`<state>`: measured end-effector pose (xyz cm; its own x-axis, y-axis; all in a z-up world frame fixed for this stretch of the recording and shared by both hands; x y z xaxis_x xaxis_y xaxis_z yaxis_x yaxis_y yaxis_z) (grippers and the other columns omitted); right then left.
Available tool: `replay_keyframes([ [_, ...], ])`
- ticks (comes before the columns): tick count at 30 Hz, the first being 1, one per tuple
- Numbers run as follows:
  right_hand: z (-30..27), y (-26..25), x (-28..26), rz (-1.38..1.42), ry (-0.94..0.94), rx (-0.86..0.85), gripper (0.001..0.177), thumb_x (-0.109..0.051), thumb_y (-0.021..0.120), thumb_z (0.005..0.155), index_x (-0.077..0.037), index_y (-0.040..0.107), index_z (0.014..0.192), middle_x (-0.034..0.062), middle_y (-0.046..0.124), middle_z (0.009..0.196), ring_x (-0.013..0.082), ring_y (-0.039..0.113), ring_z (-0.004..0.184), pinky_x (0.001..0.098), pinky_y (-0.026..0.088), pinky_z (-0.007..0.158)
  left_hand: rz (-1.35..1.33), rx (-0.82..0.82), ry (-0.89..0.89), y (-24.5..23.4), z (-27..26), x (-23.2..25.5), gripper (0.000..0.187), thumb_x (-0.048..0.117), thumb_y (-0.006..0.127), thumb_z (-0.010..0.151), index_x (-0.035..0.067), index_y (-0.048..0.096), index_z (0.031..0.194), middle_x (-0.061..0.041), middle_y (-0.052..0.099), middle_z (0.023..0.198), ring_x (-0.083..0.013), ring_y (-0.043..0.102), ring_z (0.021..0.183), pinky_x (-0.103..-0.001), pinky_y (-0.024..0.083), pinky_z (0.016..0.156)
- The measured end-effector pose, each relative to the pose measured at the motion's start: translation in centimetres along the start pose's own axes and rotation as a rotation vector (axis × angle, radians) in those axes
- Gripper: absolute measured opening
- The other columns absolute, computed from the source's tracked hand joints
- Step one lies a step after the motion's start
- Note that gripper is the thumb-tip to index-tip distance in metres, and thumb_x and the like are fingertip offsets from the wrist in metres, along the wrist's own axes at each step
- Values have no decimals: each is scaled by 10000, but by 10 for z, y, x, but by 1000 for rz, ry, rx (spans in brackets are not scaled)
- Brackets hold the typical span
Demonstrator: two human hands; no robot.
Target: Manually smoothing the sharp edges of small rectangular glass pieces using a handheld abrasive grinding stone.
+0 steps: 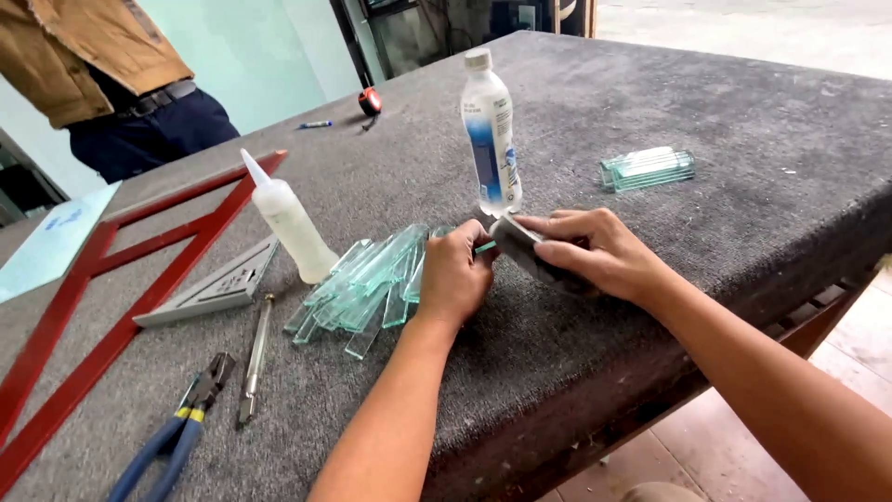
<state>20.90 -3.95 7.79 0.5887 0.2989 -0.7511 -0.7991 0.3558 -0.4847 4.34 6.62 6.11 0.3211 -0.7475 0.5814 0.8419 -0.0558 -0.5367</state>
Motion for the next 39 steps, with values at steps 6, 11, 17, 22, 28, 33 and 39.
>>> replay_keyframes([
  [6,5,-3,5,-11,-66,11,537,-420,770,939,-111,820,1375,241,823,962,302,736,909,478,573,824,-5,9,34,2,2,9,87,183,835,908,138,782,855,-176,803,785,-501,782,874,-575,599,783],
  [11,6,-9,12,-93,-64,58,523,-421,809,945,-150,818,1391,213,789,912,266,711,826,460,548,790,18,15,71,0,-2,15,100,175,836,917,122,779,855,-167,811,785,-496,788,855,-580,607,765],
  [17,13,-14,44,-227,196,146,535,-587,718,984,-241,818,1380,276,830,1044,539,759,1088,593,560,867,5,-23,75,2,-1,18,124,178,846,903,113,757,845,-140,827,802,-463,807,836,-520,627,762],
  [22,9,-30,75,-325,321,328,595,-695,719,977,-359,783,1464,202,830,1028,456,786,1076,574,592,946,81,-3,-27,-4,-1,9,105,156,830,889,88,750,876,-192,801,774,-451,806,795,-501,614,749],
  [28,2,-47,73,-211,299,434,534,-636,717,1030,-315,784,1451,187,818,960,407,782,1057,561,591,941,425,-198,62,26,0,-16,335,197,735,851,93,787,1165,-186,823,982,-436,767,1056,-549,623,951],
  [33,-2,-36,46,-188,160,405,526,-531,733,1028,-248,781,1468,209,792,962,378,775,995,541,581,891,335,-204,-69,32,3,-13,173,233,774,923,118,813,1047,-142,828,921,-407,785,998,-529,634,892],
  [39,-11,-22,7,-247,-142,377,567,-474,789,981,-220,784,1488,199,712,917,394,730,859,519,579,790,-152,-254,-240,32,-2,7,104,172,766,965,136,715,1048,-65,830,794,-280,842,869,-406,619,849],
])
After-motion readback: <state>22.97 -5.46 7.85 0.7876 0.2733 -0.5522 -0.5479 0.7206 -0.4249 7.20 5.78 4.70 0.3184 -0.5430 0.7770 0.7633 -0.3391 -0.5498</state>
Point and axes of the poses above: each hand's wrist, its own z-axis towards the middle knuckle, its own y-axis out of the palm, x = y × z, the point moved 10 cm from there along z, towards the middle knuckle
